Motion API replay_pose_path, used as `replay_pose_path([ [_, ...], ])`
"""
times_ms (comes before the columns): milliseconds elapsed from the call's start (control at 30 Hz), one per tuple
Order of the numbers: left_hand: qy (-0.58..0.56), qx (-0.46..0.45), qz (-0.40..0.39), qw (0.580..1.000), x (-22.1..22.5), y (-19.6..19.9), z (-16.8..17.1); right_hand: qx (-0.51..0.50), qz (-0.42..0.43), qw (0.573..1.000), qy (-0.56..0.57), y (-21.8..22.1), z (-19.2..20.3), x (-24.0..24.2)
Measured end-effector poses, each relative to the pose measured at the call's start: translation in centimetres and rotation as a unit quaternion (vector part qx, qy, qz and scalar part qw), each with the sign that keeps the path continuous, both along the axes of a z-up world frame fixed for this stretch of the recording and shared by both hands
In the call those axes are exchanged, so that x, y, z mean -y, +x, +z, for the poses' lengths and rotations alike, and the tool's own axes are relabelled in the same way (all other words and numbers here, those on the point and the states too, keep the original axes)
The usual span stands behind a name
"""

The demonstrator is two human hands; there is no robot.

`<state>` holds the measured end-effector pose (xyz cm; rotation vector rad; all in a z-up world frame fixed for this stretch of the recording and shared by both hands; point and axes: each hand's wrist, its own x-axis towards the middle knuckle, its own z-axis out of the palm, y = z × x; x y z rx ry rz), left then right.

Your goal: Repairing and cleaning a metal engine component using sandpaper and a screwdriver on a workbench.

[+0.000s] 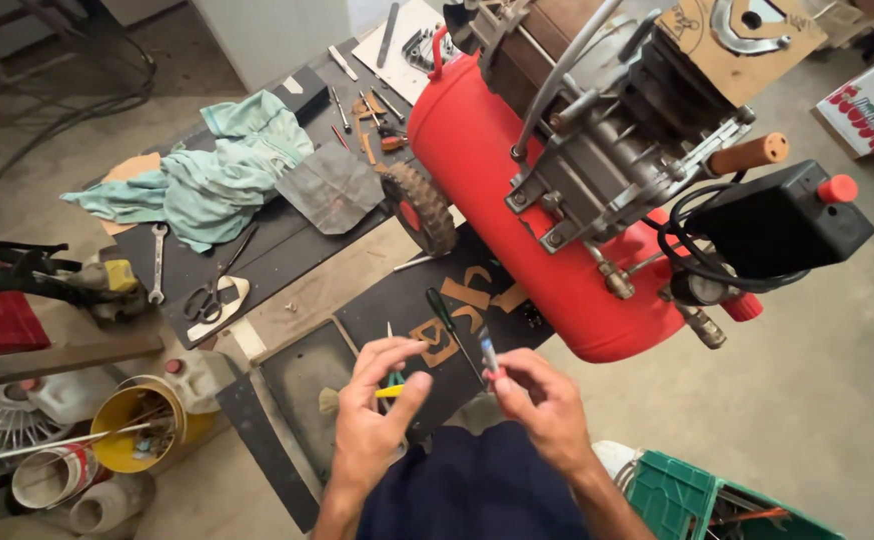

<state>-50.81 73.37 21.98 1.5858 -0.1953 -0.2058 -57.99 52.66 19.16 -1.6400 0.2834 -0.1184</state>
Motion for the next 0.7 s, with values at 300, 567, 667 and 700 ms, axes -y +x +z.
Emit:
replay_pose_path([
  [300,0.041,0.041,-0.045,0.997,4.4,0.4,4.6,0.115,0.047,0.992,-0.017,-0.7,2.4,0.6],
  [567,0.059,-0.002,-0.041,0.997,5.6,0.8,4.2,0.114,0.054,0.988,-0.089,-0.9,2.6,1.4],
  [667,0.056,-0.025,-0.053,0.997,5.5,1.3,4.7,0.115,0.053,0.986,-0.106,-1.0,2.8,1.7],
  [700,0.064,-0.022,-0.054,0.996,5.4,1.5,4.8,0.105,0.054,0.987,-0.111,-1.0,2.9,1.8],
])
